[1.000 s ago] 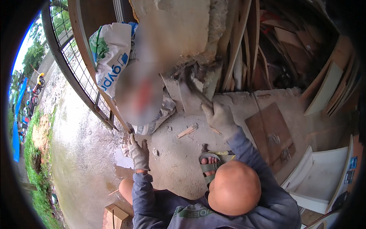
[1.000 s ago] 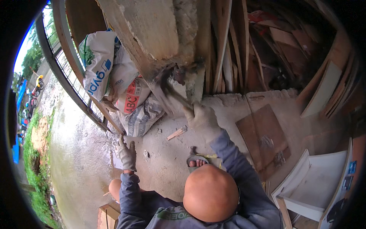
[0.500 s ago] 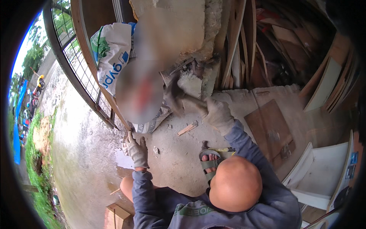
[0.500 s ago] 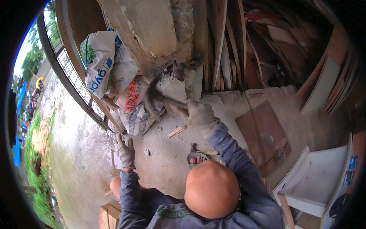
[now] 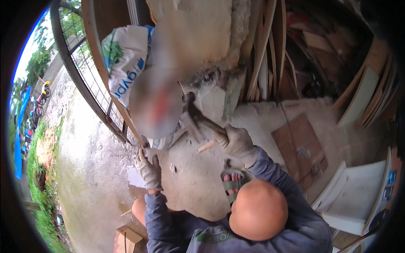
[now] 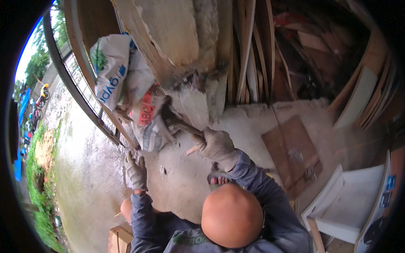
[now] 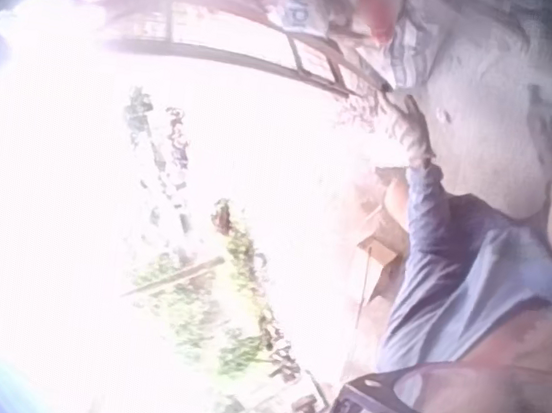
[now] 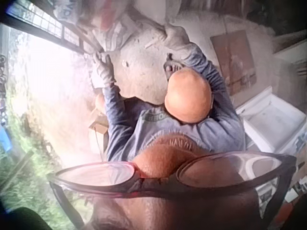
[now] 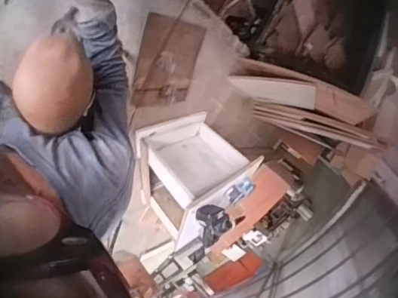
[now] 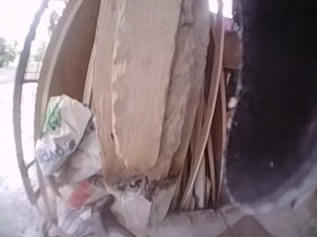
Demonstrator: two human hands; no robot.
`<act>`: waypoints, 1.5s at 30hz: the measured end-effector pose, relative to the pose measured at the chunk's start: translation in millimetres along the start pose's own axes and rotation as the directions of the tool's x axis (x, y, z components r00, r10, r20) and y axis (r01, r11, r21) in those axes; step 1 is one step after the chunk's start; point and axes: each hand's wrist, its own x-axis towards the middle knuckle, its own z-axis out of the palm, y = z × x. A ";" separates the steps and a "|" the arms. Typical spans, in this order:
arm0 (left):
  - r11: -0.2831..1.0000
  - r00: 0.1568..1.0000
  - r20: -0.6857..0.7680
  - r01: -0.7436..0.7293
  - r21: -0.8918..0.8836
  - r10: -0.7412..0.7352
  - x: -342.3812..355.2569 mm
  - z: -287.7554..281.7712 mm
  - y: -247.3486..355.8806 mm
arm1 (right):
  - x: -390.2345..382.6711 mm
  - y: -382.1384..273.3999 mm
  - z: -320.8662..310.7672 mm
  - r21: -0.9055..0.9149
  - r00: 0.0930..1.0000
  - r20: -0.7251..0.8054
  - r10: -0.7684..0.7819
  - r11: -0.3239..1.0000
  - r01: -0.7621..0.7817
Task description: The person inserts wooden wedges into a gap in a concrete pillar and strikes them with a hammer. They handle small wooden pieces by hand while wearing gloves and use the tool repeatedly to adjust or chip the pillar structure.
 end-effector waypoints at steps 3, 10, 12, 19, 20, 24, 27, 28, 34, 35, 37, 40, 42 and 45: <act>0.986 0.998 0.070 -0.005 0.166 -0.007 -5.1 -0.4 -13.2 | -24.4 -29.2 -2.4 0.186 0.974 -0.076 -0.213 0.957 0.224; 0.998 0.995 0.088 0.045 0.051 -0.049 3.9 8.9 3.4 | 0.2 9.2 2.2 0.143 0.994 -0.060 -0.090 0.985 0.097; 1.000 0.999 0.049 0.003 0.030 -0.004 6.9 10.3 -0.6 | -10.1 -3.3 7.5 0.095 0.997 -0.041 -0.059 0.994 0.062; 0.993 0.994 0.101 0.030 0.113 -0.041 -6.5 10.4 -35.8 | -7.3 -53.5 -33.4 0.282 0.835 -0.148 -0.530 0.787 0.549; 0.979 0.979 0.159 0.100 0.178 -0.129 -1.9 8.9 -31.7 | -3.6 -39.2 -29.9 0.273 0.874 -0.092 -0.477 0.832 0.482; 0.997 0.991 0.105 0.074 0.035 -0.077 -5.3 5.7 -2.6 | -15.8 25.4 13.6 0.158 0.999 0.028 0.031 0.987 -0.035; 0.998 0.994 0.101 0.021 0.065 -0.028 -17.3 -2.0 -15.2 | -25.5 -9.0 5.7 0.270 0.991 -0.067 0.114 0.958 -0.092; 0.998 0.994 0.102 0.037 0.056 -0.043 -13.9 -0.3 -18.8 | -23.3 -11.7 -0.8 0.256 0.997 -0.074 0.024 0.967 -0.004; 0.999 0.996 0.087 0.033 -0.018 -0.031 -4.8 12.9 -10.8 | -8.0 -1.6 -21.8 0.252 0.950 -0.085 -0.300 0.916 0.312; 1.000 0.996 0.084 0.001 0.023 -0.003 -0.6 15.3 -5.5 | -5.2 15.2 -8.6 0.235 0.993 0.072 -0.099 0.969 0.079; 0.993 0.995 0.092 -0.058 0.106 0.048 1.1 23.7 -1.8 | 17.5 25.1 6.7 0.015 0.999 -0.008 0.039 0.999 -0.039; 0.999 0.994 0.102 -0.034 0.037 0.030 -3.3 16.0 -11.9 | -22.6 -3.4 30.8 0.177 0.994 0.109 0.020 0.984 -0.039; 0.998 0.987 0.160 -0.013 0.055 0.004 -1.2 5.0 -2.1 | -39.8 -10.2 27.3 0.192 0.995 0.052 -0.085 0.979 0.074; 0.983 0.962 0.204 -0.184 0.004 0.180 -8.0 12.9 -20.7 | -105.4 6.5 20.7 0.126 0.968 0.233 0.089 0.985 -0.120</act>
